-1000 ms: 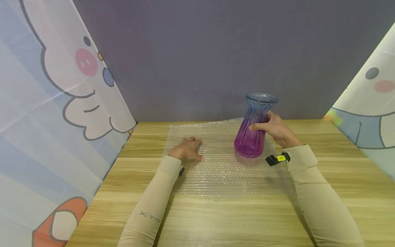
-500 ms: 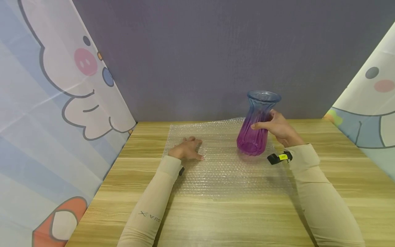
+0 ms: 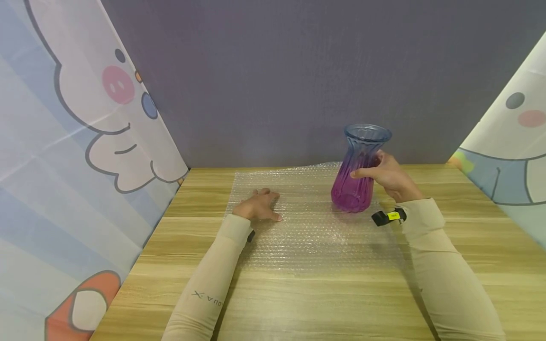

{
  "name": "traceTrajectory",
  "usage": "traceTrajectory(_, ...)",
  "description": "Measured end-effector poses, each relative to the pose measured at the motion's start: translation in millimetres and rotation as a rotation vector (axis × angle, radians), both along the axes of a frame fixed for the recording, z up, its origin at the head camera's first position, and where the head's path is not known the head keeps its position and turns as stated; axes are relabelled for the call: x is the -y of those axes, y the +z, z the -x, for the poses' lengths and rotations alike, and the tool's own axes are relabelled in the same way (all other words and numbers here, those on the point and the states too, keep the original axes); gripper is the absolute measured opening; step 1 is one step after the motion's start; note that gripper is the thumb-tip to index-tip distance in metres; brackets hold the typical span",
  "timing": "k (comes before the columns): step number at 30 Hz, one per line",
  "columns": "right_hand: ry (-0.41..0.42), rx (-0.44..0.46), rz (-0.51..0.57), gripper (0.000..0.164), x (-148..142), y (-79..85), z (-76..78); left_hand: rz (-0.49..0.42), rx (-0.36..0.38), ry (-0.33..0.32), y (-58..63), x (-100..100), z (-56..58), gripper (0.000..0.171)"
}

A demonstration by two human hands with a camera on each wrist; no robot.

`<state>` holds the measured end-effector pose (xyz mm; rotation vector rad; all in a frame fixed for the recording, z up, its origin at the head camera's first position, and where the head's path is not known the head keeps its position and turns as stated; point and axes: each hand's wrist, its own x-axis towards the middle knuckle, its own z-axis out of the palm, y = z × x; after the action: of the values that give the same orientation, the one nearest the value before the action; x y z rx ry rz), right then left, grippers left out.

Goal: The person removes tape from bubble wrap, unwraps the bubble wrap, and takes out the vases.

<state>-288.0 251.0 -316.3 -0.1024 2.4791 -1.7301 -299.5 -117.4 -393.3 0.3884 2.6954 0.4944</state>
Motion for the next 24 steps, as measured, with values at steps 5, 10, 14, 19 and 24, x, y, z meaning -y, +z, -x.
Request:
traceTrajectory(5, -0.015, -0.007, -0.008, 0.094, -1.6, 0.7, -0.5, -0.003, -0.001, 0.0, 0.2, 0.1, 0.1, 0.089)
traceTrajectory(10, -0.027, -0.009, -0.013, 0.093, -2.7, 2.0, -1.5, -0.002, 0.0, 0.0, 0.2, 0.2, 0.1, 0.089)
traceTrajectory(14, -0.031, -0.022, -0.019, 0.091, -3.0, 2.4, -1.8, 0.005, -0.002, -0.002, 0.3, 0.6, 0.3, 0.089)
traceTrajectory(19, -0.038, -0.036, -0.025, 0.09, -4.3, 2.4, -2.1, 0.01, -0.006, -0.006, 1.0, 0.8, -0.1, 0.089)
traceTrajectory(24, -0.044, -0.047, -0.031, 0.088, -6.1, 2.1, -2.1, 0.017, -0.013, -0.006, 1.4, 0.2, -0.6, 0.089)
